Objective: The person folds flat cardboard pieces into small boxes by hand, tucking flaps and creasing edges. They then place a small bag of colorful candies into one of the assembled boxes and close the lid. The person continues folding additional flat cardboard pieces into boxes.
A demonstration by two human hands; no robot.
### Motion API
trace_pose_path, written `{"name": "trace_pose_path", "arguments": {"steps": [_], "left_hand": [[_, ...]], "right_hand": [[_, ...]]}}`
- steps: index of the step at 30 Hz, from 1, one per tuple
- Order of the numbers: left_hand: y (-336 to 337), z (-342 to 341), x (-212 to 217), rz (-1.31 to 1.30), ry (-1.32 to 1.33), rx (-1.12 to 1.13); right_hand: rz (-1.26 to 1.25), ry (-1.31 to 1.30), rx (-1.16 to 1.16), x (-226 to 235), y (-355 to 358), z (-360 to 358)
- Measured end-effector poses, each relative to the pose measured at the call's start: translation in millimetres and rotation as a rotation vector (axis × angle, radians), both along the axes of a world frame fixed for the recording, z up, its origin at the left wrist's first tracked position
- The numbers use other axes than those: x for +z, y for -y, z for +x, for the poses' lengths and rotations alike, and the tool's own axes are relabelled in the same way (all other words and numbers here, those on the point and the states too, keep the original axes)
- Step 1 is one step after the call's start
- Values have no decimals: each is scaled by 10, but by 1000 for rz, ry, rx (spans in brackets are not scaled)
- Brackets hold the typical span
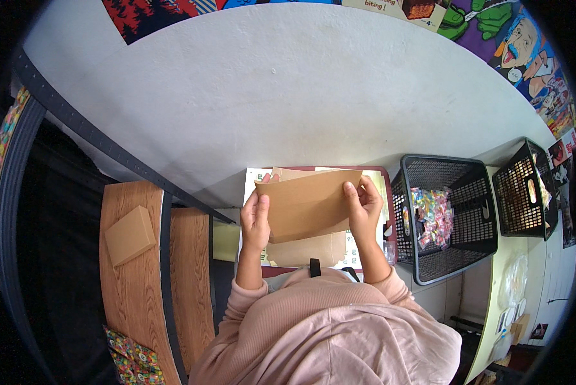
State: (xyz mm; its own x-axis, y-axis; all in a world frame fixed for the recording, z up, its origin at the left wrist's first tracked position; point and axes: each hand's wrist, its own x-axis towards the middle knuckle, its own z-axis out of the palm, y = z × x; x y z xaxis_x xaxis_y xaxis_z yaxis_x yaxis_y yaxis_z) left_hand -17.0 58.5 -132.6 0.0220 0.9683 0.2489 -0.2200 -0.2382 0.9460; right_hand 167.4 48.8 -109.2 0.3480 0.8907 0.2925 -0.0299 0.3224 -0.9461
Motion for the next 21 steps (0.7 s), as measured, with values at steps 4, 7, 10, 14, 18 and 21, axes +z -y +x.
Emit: {"name": "trace_pose_path", "arguments": {"steps": [4,7,10,14,18,21], "left_hand": [[36,5,52,-30,-30,50],[52,2,57,-56,31,66],[49,-9,23,-65,93,80],[46,-24,-29,-110,206,57],[49,-7,-97,-144,294,99],[17,-31,-196,-150,252,147]], "right_hand": [[-71,-77,22,-42,-36,19],[-92,-108,35,-118,-58,28],[-101,-141,41,-123,-69,4],[-123,-162,56,-163,-78,-5],[-120,-169,42,-183,-90,-38],[-104,-167,47,-197,-90,-37]]}}
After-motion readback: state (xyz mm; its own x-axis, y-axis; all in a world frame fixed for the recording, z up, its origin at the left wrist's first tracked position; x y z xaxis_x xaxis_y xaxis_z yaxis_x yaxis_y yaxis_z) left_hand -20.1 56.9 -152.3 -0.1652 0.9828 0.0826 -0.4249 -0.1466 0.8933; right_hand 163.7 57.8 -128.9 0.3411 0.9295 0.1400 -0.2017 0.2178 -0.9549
